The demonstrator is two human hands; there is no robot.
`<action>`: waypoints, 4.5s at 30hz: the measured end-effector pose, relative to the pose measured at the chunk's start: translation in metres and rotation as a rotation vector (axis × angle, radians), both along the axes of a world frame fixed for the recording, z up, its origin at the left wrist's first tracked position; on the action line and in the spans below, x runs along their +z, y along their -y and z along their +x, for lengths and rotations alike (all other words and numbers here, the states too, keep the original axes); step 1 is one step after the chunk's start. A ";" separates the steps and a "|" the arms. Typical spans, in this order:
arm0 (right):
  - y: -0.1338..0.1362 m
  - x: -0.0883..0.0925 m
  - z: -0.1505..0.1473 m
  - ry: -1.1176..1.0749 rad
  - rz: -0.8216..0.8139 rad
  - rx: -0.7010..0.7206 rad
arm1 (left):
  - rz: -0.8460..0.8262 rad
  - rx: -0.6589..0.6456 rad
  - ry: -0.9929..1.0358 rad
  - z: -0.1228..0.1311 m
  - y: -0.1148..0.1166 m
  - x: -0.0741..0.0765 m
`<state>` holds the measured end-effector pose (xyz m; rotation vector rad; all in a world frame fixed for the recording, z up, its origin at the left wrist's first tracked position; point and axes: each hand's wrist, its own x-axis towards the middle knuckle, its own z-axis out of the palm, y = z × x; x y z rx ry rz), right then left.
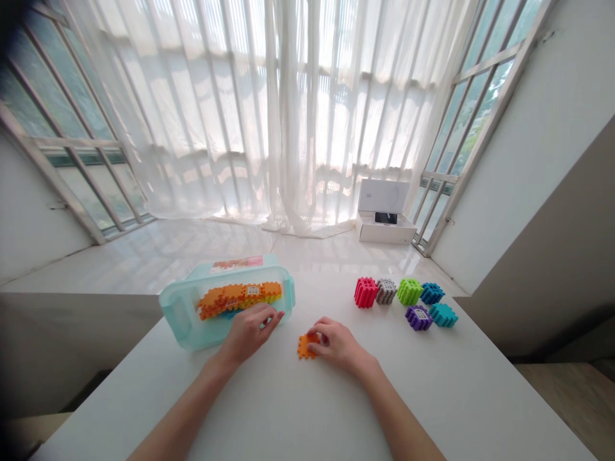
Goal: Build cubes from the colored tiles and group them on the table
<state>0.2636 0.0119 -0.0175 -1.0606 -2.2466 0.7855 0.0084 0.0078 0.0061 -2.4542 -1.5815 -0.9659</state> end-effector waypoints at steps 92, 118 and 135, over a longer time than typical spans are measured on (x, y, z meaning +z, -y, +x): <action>0.008 0.010 0.001 0.097 0.019 0.020 | -0.474 -0.509 0.195 0.022 0.010 -0.009; 0.003 0.011 0.006 0.095 -0.012 0.004 | -0.404 -0.428 0.183 0.025 0.009 -0.020; 0.005 0.013 0.005 0.102 0.003 0.019 | -0.363 -0.450 0.142 0.026 0.010 -0.015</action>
